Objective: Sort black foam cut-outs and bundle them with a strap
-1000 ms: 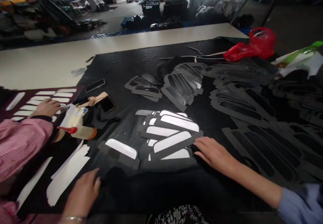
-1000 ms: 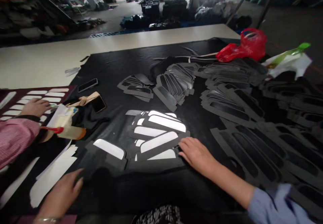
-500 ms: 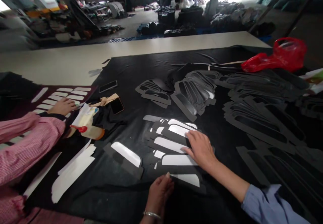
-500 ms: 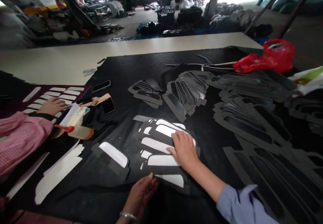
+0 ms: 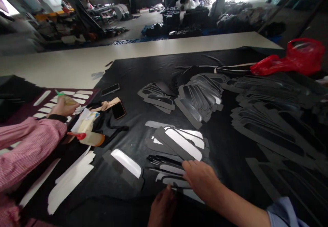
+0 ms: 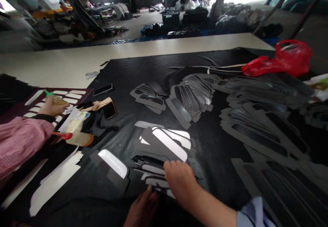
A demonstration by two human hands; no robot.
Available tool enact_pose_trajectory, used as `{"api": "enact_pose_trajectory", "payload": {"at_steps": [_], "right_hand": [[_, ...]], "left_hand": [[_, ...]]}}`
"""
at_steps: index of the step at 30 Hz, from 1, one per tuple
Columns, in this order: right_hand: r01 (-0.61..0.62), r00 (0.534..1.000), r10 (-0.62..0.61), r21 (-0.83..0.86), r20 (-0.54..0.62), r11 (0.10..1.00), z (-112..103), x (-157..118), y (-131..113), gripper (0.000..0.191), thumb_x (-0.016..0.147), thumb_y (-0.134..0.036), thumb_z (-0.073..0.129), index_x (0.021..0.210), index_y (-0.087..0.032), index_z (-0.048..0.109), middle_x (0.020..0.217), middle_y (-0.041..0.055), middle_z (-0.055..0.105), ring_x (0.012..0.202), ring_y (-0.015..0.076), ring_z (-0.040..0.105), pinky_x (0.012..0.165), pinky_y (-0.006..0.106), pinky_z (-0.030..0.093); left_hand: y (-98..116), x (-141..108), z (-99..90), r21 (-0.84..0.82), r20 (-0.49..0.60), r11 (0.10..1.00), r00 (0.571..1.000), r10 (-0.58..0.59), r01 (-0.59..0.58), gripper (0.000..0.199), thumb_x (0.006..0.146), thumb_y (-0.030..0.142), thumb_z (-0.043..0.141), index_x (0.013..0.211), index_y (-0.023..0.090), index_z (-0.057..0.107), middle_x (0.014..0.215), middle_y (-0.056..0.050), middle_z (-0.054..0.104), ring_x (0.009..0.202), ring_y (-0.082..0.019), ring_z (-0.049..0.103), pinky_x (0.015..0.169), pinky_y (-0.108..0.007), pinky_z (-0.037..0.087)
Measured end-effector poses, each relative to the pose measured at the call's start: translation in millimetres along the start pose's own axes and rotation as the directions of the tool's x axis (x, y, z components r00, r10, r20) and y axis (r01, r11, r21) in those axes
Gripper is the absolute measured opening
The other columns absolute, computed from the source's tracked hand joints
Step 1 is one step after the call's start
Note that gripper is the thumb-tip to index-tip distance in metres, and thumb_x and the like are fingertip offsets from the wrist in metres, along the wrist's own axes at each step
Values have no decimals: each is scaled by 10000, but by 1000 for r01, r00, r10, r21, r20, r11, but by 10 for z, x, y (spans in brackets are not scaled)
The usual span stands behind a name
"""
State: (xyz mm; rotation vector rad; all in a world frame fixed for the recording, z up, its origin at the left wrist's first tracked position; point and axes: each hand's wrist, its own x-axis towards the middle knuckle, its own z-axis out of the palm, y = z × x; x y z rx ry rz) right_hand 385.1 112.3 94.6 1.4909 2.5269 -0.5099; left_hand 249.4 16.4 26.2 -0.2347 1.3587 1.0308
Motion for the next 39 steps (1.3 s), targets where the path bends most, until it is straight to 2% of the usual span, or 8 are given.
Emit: {"api": "enact_pose_trajectory", "payload": {"at_steps": [9,12,16,20,25,30,35,39], "right_hand": [[-4,968,-34,150,248,989,-180,75,202,251,836,-392,508,1015,-222,555,977,54,655,908,234,620,700,293,423],[18,967,-35,69,251,997,-140,64,129,439,745,-460,604,1103,-214,540,992,90,653,929,279,610,719,332,441],[6,959,-6,0,285,1000,-91,42,29,363,774,-414,560,1070,-204,579,942,109,667,861,286,633,687,347,453],[-74,939,-1,206,343,976,-34,162,265,423,741,-515,543,999,-193,635,907,98,687,875,273,629,723,322,448],[-179,930,-55,579,363,795,-25,347,622,414,752,-533,508,840,-156,655,836,53,697,775,199,632,683,240,451],[-187,955,77,380,285,906,-123,382,610,394,760,-504,496,794,-148,662,789,102,689,769,237,629,659,275,443],[-188,937,-18,549,348,814,-99,417,734,369,728,-488,538,794,-143,653,827,85,693,787,228,631,691,269,462],[-238,914,-85,692,397,681,-3,428,852,433,702,-509,572,866,-114,643,876,96,693,807,234,628,710,282,483]], "left_hand": [[16,-144,90,-7,27,1000,999,-18,18,484,467,424,832,815,142,647,912,-69,651,847,-148,588,788,-254,436],[-20,-149,111,17,-22,1000,1000,-6,6,523,467,428,827,866,154,629,955,-68,635,851,-155,574,751,-266,442],[-75,-166,122,34,-35,998,998,50,-49,554,521,415,801,966,153,602,1032,-91,611,909,-177,572,756,-267,441],[-107,-169,118,24,-40,997,996,75,-74,580,542,408,796,1010,147,573,1000,-80,603,809,-134,576,716,-233,441],[-117,-163,120,19,-73,996,994,83,-82,607,584,389,779,1065,131,515,927,-64,593,764,-116,561,705,-229,448],[-95,-205,161,63,-27,996,997,69,-67,471,682,347,707,1064,130,539,1000,-86,609,871,-147,573,701,-218,444],[-77,-196,139,8,-262,994,959,109,-111,441,754,221,636,1155,136,473,1179,-119,544,1046,-160,535,809,-210,436],[-69,-146,94,-41,-316,991,942,110,-129,540,768,200,623,1235,96,370,1167,-158,530,925,-137,589,792,-215,463]]}}
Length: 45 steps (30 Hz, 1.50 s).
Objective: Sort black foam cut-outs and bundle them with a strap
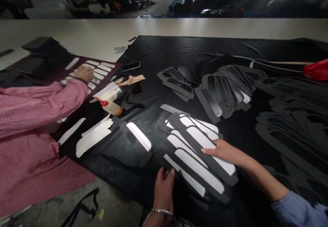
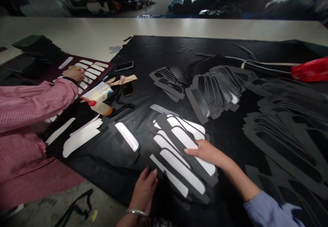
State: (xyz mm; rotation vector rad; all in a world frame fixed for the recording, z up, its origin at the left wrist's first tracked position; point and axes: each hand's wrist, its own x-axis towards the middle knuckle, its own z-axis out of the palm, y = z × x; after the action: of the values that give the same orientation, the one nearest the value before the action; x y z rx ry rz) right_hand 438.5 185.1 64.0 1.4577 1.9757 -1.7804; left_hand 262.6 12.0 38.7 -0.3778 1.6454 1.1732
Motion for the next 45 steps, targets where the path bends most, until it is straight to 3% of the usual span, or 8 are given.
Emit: {"api": "enact_pose_trajectory", "payload": {"at_steps": [6,9,14,20,25,31,39,45], "right_hand": [[-103,993,97,86,75,991,28,-34,12,464,651,-486,645,914,-103,636,852,88,690,766,224,629,671,286,498],[-126,988,109,161,108,979,61,-85,-53,497,650,-482,647,967,-100,622,884,87,685,770,212,625,671,284,500],[44,986,-60,101,154,994,235,-145,-209,401,692,-444,608,944,-135,649,894,42,686,816,204,617,742,280,483],[-15,990,-8,163,139,987,257,-136,-133,423,688,-473,593,927,-128,646,854,48,695,773,209,630,701,277,491],[22,1000,-24,-152,-13,988,67,-173,-170,363,749,-482,526,825,-151,655,836,53,692,794,221,631,699,262,468],[-90,994,25,-640,-110,763,239,-209,-462,375,782,-422,491,997,-157,646,876,136,687,875,285,630,743,338,441],[-29,1000,16,-583,-27,812,573,-286,-555,501,801,-471,472,1213,-190,524,1052,127,649,986,288,594,816,373,427],[27,997,-66,-559,-49,829,556,-318,-546,721,606,-498,664,1245,-218,482,1129,93,555,1053,280,515,834,358,404]], "left_hand": [[5,37,90,-46,45,999,999,19,-17,617,696,221,717,1191,90,371,861,-88,639,708,-129,631,707,-236,491],[1,-33,148,-25,112,999,993,30,-27,567,671,288,740,1126,124,444,902,-85,648,769,-148,638,694,-231,495],[3,-204,215,-107,267,994,962,54,-26,577,643,374,747,1136,196,505,1030,-83,655,936,-215,623,788,-297,505],[-74,-69,118,-131,186,990,979,80,-56,418,686,260,714,1072,186,569,1013,-86,673,1012,-213,600,927,-333,451],[-95,51,83,-115,43,990,995,89,-83,249,762,111,585,1008,147,592,988,-96,677,948,-198,626,909,-331,461],[-46,-10,131,-61,104,994,990,95,-89,311,754,136,595,1064,157,578,976,-94,679,963,-214,618,902,-339,460],[97,-289,422,-207,313,978,949,33,34,410,789,473,528,1044,164,615,1061,-101,650,1062,-246,566,911,-326,453],[252,-367,653,-284,357,948,933,-31,140,368,870,406,408,975,126,622,1021,-114,656,1014,-219,588,870,-302,467]]}}
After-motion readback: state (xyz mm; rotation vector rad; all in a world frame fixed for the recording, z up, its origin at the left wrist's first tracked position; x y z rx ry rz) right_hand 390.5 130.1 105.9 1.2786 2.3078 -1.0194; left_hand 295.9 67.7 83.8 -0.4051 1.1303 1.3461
